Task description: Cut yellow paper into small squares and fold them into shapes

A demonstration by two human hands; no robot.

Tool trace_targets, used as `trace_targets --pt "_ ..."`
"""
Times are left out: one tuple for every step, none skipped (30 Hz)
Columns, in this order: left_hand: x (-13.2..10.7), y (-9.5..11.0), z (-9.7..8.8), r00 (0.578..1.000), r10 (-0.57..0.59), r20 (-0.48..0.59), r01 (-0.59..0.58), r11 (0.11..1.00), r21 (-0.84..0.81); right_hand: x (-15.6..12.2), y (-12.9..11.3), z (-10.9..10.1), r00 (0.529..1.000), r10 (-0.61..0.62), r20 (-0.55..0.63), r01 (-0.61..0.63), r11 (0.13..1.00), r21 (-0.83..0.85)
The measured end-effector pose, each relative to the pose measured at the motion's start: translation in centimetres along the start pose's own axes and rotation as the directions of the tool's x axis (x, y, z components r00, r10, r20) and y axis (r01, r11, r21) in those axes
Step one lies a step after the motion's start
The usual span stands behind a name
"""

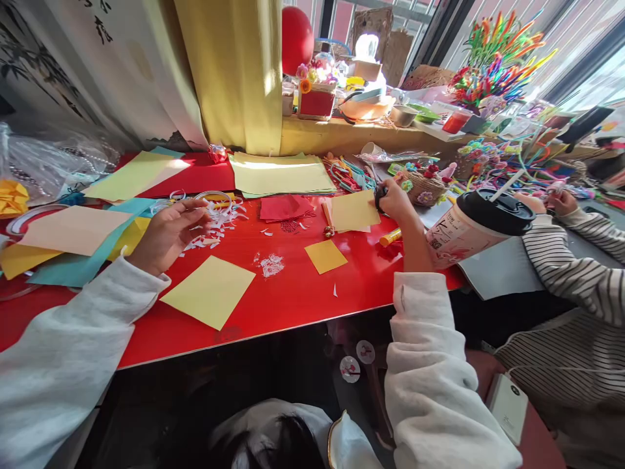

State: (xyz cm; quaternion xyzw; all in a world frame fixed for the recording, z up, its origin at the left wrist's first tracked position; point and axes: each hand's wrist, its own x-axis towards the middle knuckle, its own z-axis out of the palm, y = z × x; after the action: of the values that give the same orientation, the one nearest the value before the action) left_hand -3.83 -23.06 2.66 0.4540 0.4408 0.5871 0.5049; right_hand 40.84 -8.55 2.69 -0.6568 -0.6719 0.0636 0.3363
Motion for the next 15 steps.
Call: trace_targets --pt "0.0 0.0 0.0 1.000 -0.013 0.006 0.013 1.000 0.007 0.1 0.5 0.9 0.999 0.033 0.025 -0.032 0.999 -0.036" --pt "-0.1 0.0 0.1 1.000 -0.023 0.009 0.023 1.000 0.015 0.1 0.8 1.8 0.994 0.086 0.065 -0.079 0.991 -0.104" --pt "-0.1 0.0 0.1 1.000 -0.028 0.009 0.028 0.999 0.025 0.1 1.0 2.5 0.989 0.118 0.087 -0.103 0.981 -0.162" --pt "-0.1 0.0 0.1 0.999 -0.031 0.009 0.031 0.999 0.038 0.2 1.1 3.1 0.986 0.137 0.094 -0.115 0.970 -0.214" --pt "-0.1 0.0 0.0 1.000 -0.030 0.008 0.030 0.998 0.061 0.1 1.0 3.5 0.983 0.154 0.095 -0.125 0.958 -0.259" --pt "0.0 0.0 -0.1 1.000 -0.026 0.006 0.025 0.995 0.100 0.1 0.9 3.8 0.983 0.163 0.089 -0.131 0.948 -0.290" --pt "0.1 -0.1 -0.2 1.000 -0.016 -0.004 0.016 0.986 0.166 0.1 0.7 3.9 0.981 0.173 0.085 -0.138 0.940 -0.312" --pt "0.2 -0.1 -0.5 1.000 -0.004 -0.014 0.008 0.964 0.266 0.0 0.5 3.8 0.979 0.187 0.081 -0.150 0.932 -0.330" --pt "0.3 -0.1 -0.8 1.000 0.001 -0.013 0.005 0.918 0.396 -0.1 0.1 3.6 0.976 0.205 0.069 -0.169 0.922 -0.349" --pt "0.4 -0.1 -1.1 1.000 -0.007 0.016 -0.002 0.842 0.539 -0.2 -0.4 3.3 0.975 0.220 0.043 -0.189 0.911 -0.367" --pt "0.5 0.0 -1.4 0.996 -0.032 0.077 -0.028 0.739 0.673 -0.4 -1.0 3.0 0.973 0.229 0.002 -0.211 0.900 -0.382" --pt "0.5 0.1 -1.7 0.982 -0.082 0.170 -0.083 0.623 0.778 -0.6 -1.8 2.6 0.972 0.228 -0.057 -0.231 0.890 -0.394" --pt "0.5 0.2 -2.0 0.948 -0.156 0.279 -0.163 0.514 0.842 -0.9 -2.6 2.1 0.971 0.208 -0.119 -0.239 0.888 -0.394" --pt "0.3 0.3 -2.1 0.893 -0.239 0.382 -0.257 0.427 0.867 -1.2 -3.6 1.7 0.972 0.164 -0.168 -0.217 0.900 -0.378" --pt "0.2 0.4 -2.1 0.836 -0.310 0.453 -0.338 0.360 0.870 -1.5 -4.7 1.4 0.972 0.106 -0.208 -0.175 0.921 -0.349"
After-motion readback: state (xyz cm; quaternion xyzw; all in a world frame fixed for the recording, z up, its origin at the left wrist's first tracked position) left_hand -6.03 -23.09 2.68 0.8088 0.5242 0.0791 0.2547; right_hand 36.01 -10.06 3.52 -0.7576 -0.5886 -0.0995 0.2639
